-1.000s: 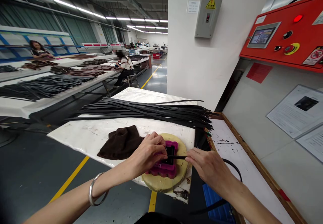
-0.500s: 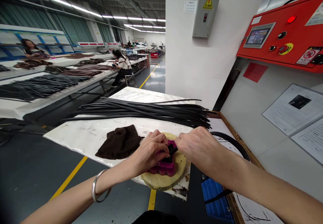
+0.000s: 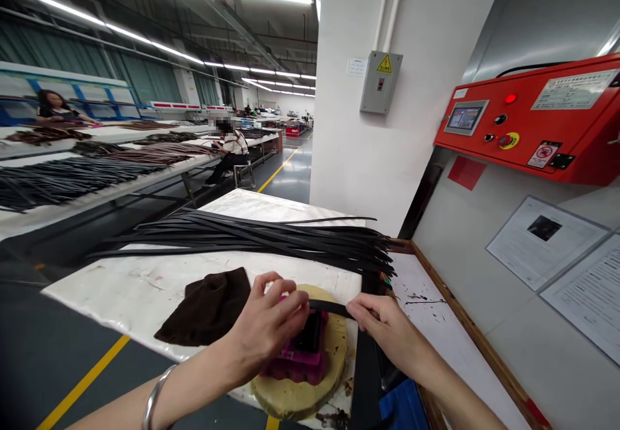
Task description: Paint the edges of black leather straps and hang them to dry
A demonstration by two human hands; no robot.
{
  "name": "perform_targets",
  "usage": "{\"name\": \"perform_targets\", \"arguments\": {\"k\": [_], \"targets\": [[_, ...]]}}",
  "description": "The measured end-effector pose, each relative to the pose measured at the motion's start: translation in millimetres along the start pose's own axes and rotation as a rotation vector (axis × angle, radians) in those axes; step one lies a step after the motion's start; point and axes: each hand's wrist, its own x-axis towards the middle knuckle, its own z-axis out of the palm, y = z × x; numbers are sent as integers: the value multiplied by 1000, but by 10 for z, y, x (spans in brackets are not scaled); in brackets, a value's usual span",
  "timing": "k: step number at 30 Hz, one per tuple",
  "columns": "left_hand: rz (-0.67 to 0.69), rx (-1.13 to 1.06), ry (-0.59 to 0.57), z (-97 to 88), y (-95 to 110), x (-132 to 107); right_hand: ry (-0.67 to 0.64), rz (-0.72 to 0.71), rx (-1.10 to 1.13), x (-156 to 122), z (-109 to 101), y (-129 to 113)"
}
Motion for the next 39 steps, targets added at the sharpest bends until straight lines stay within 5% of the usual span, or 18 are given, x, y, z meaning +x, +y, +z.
{"name": "perform_targets", "arguments": {"k": [5,11,18,23,39], "targets": [[15,40,66,39,55,-188,-61,45,336,42,264,174],[-85,22,140,-101,81,-420,37,-110,163,38,350,176],[-448,47,290,-142,88,-785,171,-241,-11,54,535,249],[-597,46,262,-95,97,-1038,189,-396,-67,68,659,345],[-646,-36,238,-26,170,-1153,214,-475,-156,91,711,430]]}}
